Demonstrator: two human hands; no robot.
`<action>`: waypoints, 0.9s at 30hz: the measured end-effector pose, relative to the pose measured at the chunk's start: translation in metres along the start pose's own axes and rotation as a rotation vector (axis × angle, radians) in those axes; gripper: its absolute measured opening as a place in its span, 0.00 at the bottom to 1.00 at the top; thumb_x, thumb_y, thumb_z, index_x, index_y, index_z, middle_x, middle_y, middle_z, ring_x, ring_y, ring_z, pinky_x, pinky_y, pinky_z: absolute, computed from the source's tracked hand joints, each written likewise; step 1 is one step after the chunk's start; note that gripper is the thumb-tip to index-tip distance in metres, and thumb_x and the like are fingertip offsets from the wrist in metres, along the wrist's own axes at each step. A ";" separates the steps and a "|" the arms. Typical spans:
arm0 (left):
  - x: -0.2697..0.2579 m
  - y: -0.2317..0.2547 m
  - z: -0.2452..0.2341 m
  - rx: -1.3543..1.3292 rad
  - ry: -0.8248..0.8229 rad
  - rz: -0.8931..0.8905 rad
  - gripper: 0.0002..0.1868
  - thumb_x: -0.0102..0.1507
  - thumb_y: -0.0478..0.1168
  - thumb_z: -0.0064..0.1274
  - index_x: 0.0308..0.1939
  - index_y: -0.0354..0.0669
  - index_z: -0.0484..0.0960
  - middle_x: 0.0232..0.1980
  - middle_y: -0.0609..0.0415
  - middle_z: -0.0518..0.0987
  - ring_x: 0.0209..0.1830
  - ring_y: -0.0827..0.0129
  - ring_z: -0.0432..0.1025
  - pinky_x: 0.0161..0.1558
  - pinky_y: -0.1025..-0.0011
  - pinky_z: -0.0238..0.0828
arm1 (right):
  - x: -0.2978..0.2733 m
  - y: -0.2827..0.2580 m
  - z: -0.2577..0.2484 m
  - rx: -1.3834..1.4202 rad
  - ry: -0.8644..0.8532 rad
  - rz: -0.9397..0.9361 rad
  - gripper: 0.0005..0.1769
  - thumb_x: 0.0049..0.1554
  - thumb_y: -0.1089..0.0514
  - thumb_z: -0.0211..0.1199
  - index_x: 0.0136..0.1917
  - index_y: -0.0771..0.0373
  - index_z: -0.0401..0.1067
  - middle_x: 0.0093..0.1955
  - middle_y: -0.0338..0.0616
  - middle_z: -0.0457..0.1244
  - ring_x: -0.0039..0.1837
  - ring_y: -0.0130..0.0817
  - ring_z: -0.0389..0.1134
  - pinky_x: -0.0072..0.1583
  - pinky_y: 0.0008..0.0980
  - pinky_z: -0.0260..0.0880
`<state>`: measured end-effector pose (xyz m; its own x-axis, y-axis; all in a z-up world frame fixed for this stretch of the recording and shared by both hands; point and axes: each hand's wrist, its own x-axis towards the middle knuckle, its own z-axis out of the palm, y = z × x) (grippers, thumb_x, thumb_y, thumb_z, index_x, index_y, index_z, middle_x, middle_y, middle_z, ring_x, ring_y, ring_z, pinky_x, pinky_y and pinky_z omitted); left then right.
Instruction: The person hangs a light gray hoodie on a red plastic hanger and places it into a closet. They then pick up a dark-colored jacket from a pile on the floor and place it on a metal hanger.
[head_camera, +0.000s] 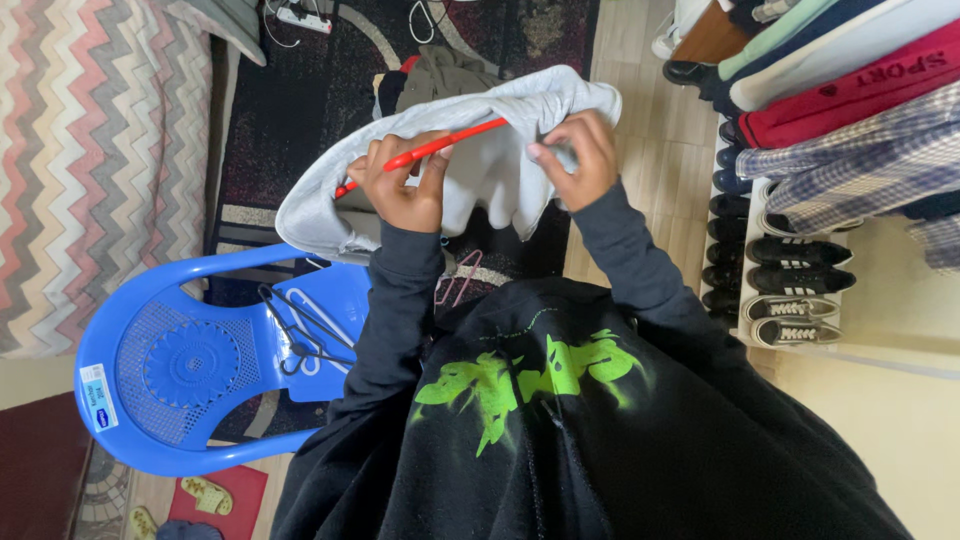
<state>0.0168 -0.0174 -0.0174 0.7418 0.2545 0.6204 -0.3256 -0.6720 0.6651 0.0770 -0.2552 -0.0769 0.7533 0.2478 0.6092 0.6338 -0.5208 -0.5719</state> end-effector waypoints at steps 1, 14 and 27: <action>0.000 0.000 0.000 0.003 -0.007 -0.009 0.07 0.61 0.41 0.68 0.43 0.53 0.90 0.35 0.65 0.76 0.37 0.71 0.65 0.52 0.67 0.49 | 0.002 -0.005 -0.004 0.065 0.054 0.001 0.16 0.64 0.51 0.70 0.52 0.63 0.70 0.53 0.47 0.62 0.61 0.46 0.63 0.66 0.42 0.61; -0.008 -0.001 0.020 0.020 -0.023 0.018 0.08 0.58 0.42 0.69 0.38 0.47 0.87 0.32 0.60 0.72 0.36 0.68 0.66 0.49 0.65 0.48 | 0.042 -0.056 -0.004 -0.143 -0.210 -0.240 0.32 0.70 0.38 0.52 0.72 0.64 0.66 0.72 0.50 0.61 0.77 0.48 0.58 0.76 0.50 0.44; -0.022 -0.007 0.058 -0.046 -0.185 0.083 0.21 0.59 0.41 0.62 0.56 0.41 0.80 0.51 0.55 0.81 0.51 0.60 0.70 0.56 0.62 0.54 | 0.052 -0.079 0.024 0.809 -0.255 0.158 0.17 0.76 0.49 0.46 0.54 0.64 0.65 0.50 0.40 0.60 0.50 0.25 0.61 0.55 0.25 0.63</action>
<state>0.0367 -0.0589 -0.0599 0.8048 0.0649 0.5900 -0.4132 -0.6522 0.6355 0.0708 -0.1819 -0.0131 0.7982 0.4476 0.4031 0.3756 0.1532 -0.9140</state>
